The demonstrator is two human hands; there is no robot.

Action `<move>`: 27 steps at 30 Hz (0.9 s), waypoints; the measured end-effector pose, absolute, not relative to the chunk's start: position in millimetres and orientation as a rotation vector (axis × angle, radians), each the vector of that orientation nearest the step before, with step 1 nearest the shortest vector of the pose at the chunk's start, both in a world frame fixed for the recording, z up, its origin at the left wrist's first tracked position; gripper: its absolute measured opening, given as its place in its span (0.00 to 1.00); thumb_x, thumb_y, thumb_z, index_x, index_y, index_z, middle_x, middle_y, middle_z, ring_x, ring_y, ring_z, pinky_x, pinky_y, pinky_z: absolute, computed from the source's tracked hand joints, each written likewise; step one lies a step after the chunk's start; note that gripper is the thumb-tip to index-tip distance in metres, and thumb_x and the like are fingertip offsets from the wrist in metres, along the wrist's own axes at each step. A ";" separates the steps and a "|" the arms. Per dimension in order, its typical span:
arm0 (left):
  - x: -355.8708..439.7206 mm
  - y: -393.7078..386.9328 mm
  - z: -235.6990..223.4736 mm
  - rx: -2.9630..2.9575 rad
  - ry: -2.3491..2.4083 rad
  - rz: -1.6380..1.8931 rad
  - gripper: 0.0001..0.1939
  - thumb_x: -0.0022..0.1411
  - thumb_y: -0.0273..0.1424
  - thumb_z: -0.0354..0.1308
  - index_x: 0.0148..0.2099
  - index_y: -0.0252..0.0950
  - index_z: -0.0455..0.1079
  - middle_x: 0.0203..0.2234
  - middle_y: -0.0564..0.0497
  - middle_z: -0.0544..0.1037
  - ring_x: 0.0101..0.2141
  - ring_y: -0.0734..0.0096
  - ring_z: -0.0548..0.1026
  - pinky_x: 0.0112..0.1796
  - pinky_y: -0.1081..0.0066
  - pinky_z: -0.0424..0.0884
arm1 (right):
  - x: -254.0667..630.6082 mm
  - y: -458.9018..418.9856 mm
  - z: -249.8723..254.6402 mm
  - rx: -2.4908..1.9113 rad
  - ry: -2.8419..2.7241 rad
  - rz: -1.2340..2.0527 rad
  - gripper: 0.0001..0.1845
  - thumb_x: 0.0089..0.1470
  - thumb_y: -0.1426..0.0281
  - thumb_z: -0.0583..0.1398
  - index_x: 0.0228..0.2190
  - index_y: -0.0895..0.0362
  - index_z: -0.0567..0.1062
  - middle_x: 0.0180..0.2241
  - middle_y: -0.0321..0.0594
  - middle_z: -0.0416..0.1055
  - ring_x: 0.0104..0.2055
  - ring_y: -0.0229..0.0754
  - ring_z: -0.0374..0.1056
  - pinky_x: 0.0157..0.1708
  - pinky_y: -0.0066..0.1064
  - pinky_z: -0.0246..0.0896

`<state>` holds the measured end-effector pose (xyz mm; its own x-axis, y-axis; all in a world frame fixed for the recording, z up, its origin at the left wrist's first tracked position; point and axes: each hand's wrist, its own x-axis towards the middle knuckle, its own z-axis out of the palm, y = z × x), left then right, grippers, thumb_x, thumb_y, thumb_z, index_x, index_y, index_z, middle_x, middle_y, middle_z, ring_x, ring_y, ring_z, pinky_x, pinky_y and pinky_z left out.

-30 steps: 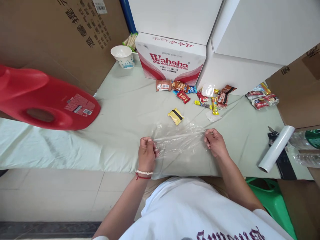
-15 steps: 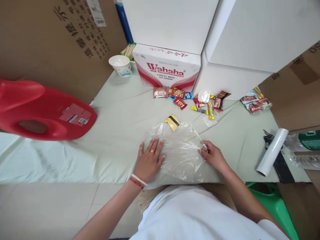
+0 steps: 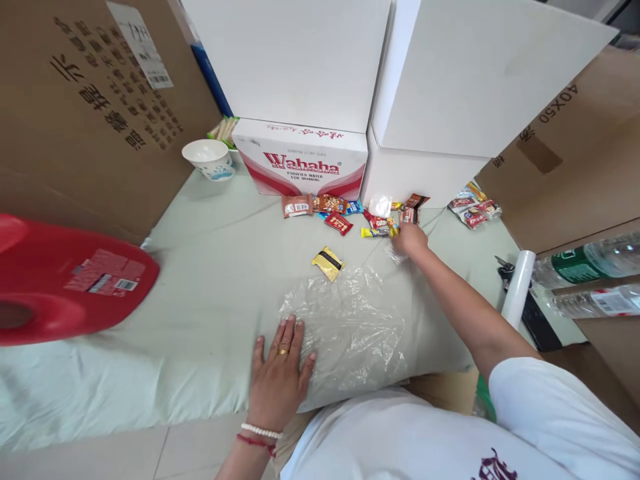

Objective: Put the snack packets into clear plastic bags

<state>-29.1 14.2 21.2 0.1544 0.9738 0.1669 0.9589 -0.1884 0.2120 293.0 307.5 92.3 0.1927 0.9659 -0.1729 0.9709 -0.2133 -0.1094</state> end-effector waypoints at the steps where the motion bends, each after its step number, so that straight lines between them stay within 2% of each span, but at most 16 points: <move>1: -29.8 13.8 21.0 2.349 1.965 0.416 0.32 0.72 0.41 0.46 0.73 0.36 0.56 0.69 0.37 0.61 0.65 0.46 0.65 0.65 0.40 0.50 | 293.3 305.4 95.7 2.398 1.959 -0.278 0.20 0.59 0.64 0.63 0.50 0.59 0.77 0.49 0.58 0.75 0.49 0.57 0.73 0.43 0.38 0.64; 5: -30.4 13.1 21.7 2.355 1.968 0.434 0.32 0.71 0.41 0.48 0.72 0.35 0.58 0.69 0.37 0.61 0.66 0.46 0.65 0.66 0.41 0.47 | 299.1 294.2 108.2 2.358 2.095 -0.048 0.19 0.62 0.68 0.58 0.54 0.58 0.75 0.52 0.58 0.72 0.50 0.57 0.72 0.45 0.40 0.65; 9: -31.6 12.2 22.2 2.379 1.965 0.424 0.31 0.71 0.42 0.49 0.71 0.35 0.59 0.68 0.37 0.62 0.65 0.48 0.66 0.67 0.43 0.45 | 275.7 302.9 103.4 2.019 2.236 -0.092 0.19 0.64 0.67 0.57 0.54 0.56 0.74 0.55 0.54 0.69 0.51 0.55 0.72 0.45 0.38 0.65; 12: -33.8 9.6 21.3 2.437 1.930 0.423 0.32 0.71 0.43 0.49 0.71 0.35 0.60 0.68 0.38 0.62 0.65 0.48 0.67 0.67 0.44 0.45 | 253.9 308.1 92.4 1.889 2.233 -0.063 0.20 0.65 0.65 0.56 0.56 0.58 0.72 0.55 0.55 0.69 0.51 0.55 0.72 0.44 0.37 0.65; 16: -35.3 7.2 20.2 2.449 1.939 0.469 0.31 0.72 0.41 0.48 0.72 0.35 0.58 0.68 0.39 0.63 0.64 0.49 0.67 0.67 0.44 0.46 | 253.9 293.1 86.5 1.890 2.201 -0.032 0.18 0.66 0.67 0.54 0.53 0.60 0.73 0.52 0.56 0.71 0.50 0.54 0.72 0.44 0.37 0.63; 20: -33.4 8.1 19.3 2.427 1.952 0.490 0.30 0.72 0.39 0.48 0.73 0.38 0.57 0.68 0.40 0.63 0.64 0.50 0.68 0.67 0.44 0.46 | 271.5 262.4 105.6 1.947 2.174 -0.038 0.15 0.65 0.67 0.54 0.47 0.58 0.76 0.47 0.52 0.73 0.45 0.51 0.73 0.38 0.34 0.60; 23: -29.3 10.9 19.8 2.401 1.967 0.477 0.30 0.73 0.38 0.47 0.73 0.37 0.57 0.68 0.39 0.63 0.64 0.49 0.67 0.66 0.42 0.45 | 268.2 234.0 134.1 1.942 2.370 -0.142 0.13 0.64 0.64 0.55 0.44 0.57 0.76 0.43 0.47 0.74 0.42 0.47 0.71 0.35 0.32 0.57; 27: -22.1 17.0 22.3 2.342 2.002 0.453 0.29 0.73 0.38 0.46 0.72 0.37 0.57 0.68 0.37 0.63 0.65 0.47 0.66 0.66 0.38 0.44 | 228.9 186.4 155.2 1.382 2.706 -0.553 0.10 0.61 0.64 0.59 0.42 0.56 0.76 0.41 0.41 0.75 0.38 0.42 0.70 0.35 0.29 0.56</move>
<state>-22.1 17.0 22.3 0.1312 0.9708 0.2010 0.9627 -0.1732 0.2078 228.9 186.4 155.2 -0.5983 0.7741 -0.2070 0.7932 0.5355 -0.2900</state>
